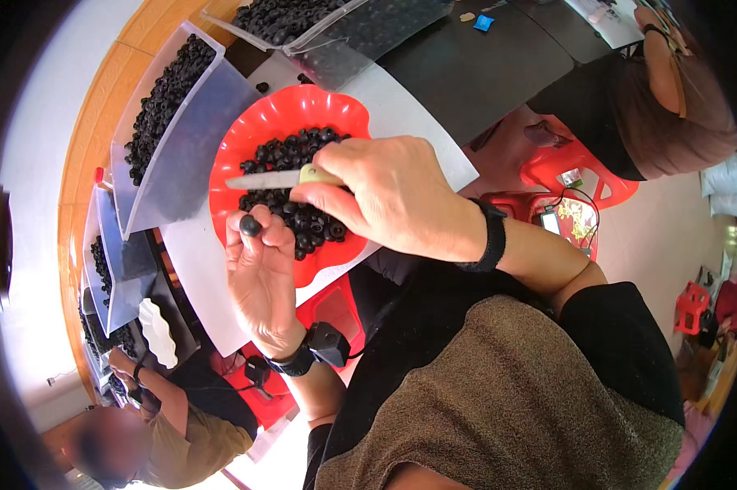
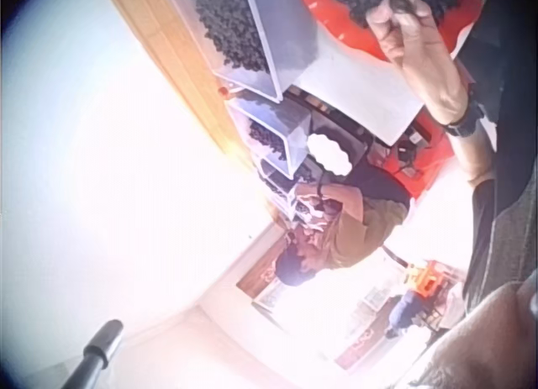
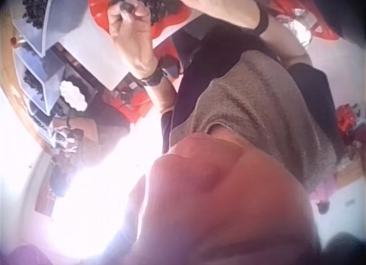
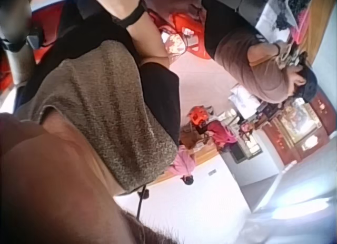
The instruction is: Removing excess plastic flash from small black circular rings using a handheld knife.
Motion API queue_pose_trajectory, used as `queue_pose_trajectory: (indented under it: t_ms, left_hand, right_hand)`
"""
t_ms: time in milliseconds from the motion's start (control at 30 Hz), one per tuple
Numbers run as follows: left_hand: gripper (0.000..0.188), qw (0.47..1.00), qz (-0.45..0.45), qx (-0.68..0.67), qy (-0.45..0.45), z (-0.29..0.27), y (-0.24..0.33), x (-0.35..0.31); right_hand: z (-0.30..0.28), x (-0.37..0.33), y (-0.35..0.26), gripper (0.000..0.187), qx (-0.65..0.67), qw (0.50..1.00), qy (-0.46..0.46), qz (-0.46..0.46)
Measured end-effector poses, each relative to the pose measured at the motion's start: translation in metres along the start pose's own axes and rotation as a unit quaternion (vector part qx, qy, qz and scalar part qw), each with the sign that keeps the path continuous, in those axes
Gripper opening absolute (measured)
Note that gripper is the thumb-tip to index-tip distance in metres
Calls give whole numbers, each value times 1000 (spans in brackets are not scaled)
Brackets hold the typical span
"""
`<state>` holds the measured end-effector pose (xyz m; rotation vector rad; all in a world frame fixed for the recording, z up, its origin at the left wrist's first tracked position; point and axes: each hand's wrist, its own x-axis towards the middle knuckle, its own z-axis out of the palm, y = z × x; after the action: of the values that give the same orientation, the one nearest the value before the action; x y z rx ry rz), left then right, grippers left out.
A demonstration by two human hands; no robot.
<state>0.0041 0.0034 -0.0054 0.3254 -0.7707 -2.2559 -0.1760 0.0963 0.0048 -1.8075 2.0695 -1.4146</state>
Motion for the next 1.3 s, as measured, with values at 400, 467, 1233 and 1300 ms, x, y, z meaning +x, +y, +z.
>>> queue_pose_trajectory:
  t_ms: [400,467,1233,1300]
  left_hand:
    - [22,991,-70,-113,27,6,-5,2]
    - [25,992,-74,-87,47,9,-8,1]
    - [21,995,-47,-71,55,4,-10,3]
    - [22,995,-50,-68,55,3,-10,3]
  right_hand:
    - [-7,10,-10,25,303,937,-117,127]
    - [0,13,-15,25,372,920,-79,99]
    - [-18,-6,-7,25,168,983,-63,44]
    - [-19,-10,-9,27,123,990,-68,31]
